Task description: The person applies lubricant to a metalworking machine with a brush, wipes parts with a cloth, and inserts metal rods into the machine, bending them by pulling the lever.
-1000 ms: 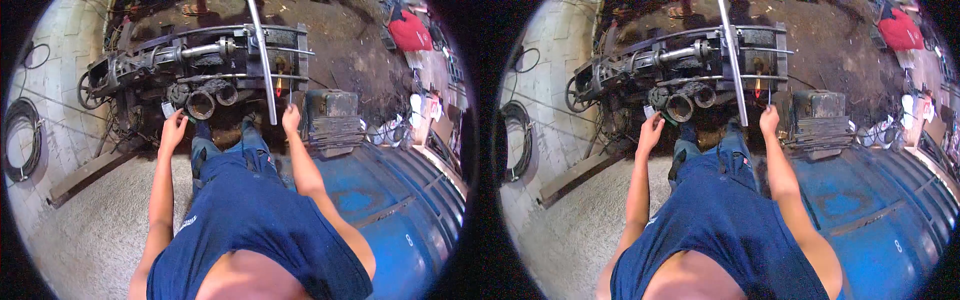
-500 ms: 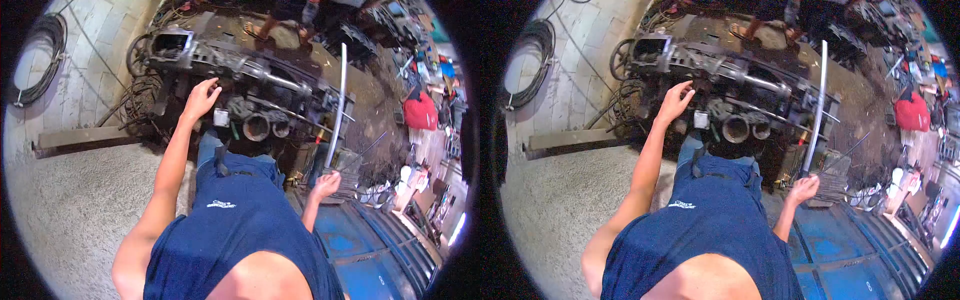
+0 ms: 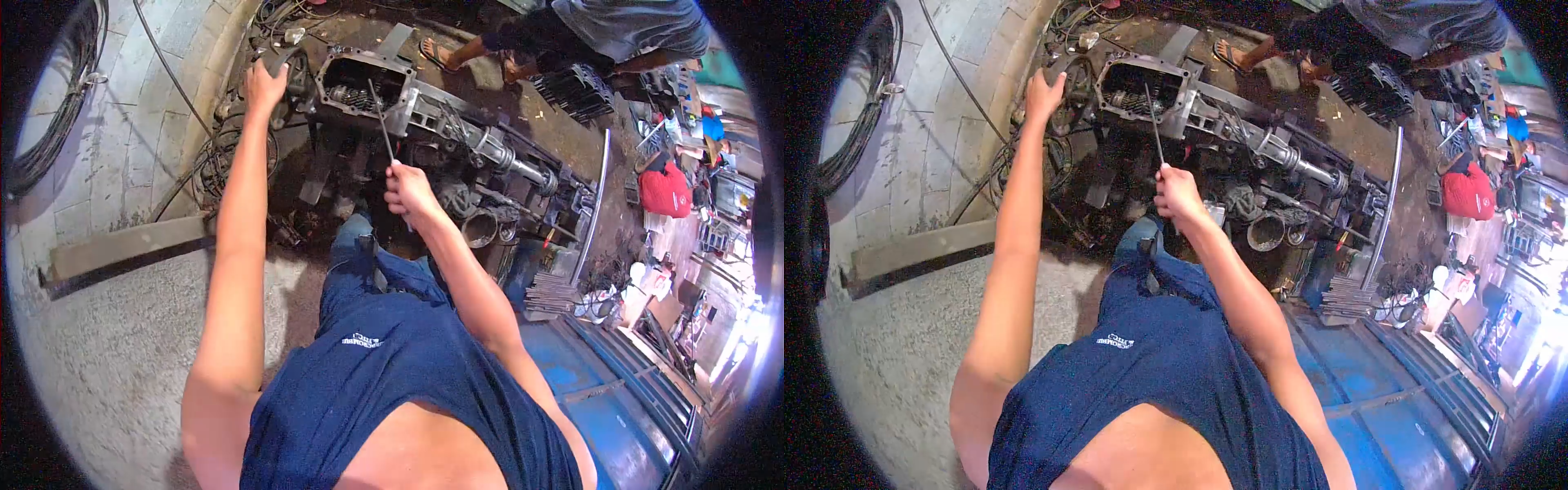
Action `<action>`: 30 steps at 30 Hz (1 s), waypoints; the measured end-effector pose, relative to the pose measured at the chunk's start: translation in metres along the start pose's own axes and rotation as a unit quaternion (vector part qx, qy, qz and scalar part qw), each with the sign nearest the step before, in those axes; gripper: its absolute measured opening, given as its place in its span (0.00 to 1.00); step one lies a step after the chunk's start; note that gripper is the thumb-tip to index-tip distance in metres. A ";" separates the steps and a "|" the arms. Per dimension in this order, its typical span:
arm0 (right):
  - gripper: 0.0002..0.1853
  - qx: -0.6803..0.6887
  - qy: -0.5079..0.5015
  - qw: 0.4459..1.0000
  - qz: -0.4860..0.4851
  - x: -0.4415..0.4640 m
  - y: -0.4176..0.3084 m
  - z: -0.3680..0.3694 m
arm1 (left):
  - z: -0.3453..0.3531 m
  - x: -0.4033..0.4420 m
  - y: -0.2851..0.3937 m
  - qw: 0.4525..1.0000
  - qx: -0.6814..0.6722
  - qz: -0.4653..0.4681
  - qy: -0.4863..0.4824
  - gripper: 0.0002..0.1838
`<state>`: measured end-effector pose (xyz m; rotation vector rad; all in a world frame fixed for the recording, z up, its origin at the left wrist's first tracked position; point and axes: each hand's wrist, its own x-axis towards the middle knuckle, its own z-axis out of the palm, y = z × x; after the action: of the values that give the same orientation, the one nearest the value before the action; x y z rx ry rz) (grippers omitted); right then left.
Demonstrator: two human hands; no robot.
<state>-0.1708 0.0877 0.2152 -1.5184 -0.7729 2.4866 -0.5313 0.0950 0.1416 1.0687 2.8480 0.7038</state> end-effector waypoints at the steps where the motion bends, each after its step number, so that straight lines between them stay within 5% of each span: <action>1: 0.14 0.018 0.021 1.000 0.013 0.013 0.002 0.010 | 0.017 0.024 -0.020 0.998 -0.006 -0.012 -0.054 0.40; 2: 0.14 0.022 0.027 0.999 0.012 0.021 0.002 0.018 | 0.024 0.041 -0.027 0.998 -0.008 -0.007 -0.059 0.40; 4: 0.13 0.066 0.063 0.995 0.034 0.030 0.003 0.029 | 0.031 0.061 -0.031 0.939 -0.091 -0.121 -0.310 0.45; 6: 0.13 0.083 0.064 0.994 0.037 0.034 0.000 0.036 | 0.037 0.062 -0.029 0.933 -0.112 -0.122 -0.320 0.47; 8: 0.14 0.142 0.065 0.987 0.049 0.037 -0.003 0.046 | 0.039 0.056 -0.024 0.903 -0.181 -0.219 -0.323 0.43; 10: 0.15 0.162 0.070 0.983 0.046 0.041 -0.004 0.053 | 0.040 0.045 -0.026 0.914 -0.165 -0.219 -0.298 0.41; 12: 0.15 0.261 0.080 0.961 0.047 0.044 -0.003 0.061 | 0.041 0.029 -0.030 0.979 -0.146 -0.090 -0.108 0.39; 17: 0.14 0.347 0.018 0.937 0.037 0.053 0.016 0.057 | 0.056 -0.008 -0.060 0.947 -0.294 -0.108 -0.073 0.34; 25: 0.15 0.449 -0.006 0.893 0.046 0.053 -0.008 0.065 | 0.042 0.017 -0.046 0.958 -0.217 -0.078 -0.172 0.35; 26: 0.15 0.448 -0.006 0.893 0.046 0.051 -0.008 0.065 | 0.032 0.026 -0.034 0.963 -0.160 -0.080 -0.202 0.37; 30: 0.14 0.033 0.114 0.993 0.004 0.022 -0.021 0.031 | 0.072 0.075 -0.032 0.964 -0.033 -0.089 -0.248 0.42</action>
<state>-0.2116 0.1023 0.2190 -1.7434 -0.6409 2.2656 -0.5956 0.1501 0.0739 0.8208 2.4297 0.4380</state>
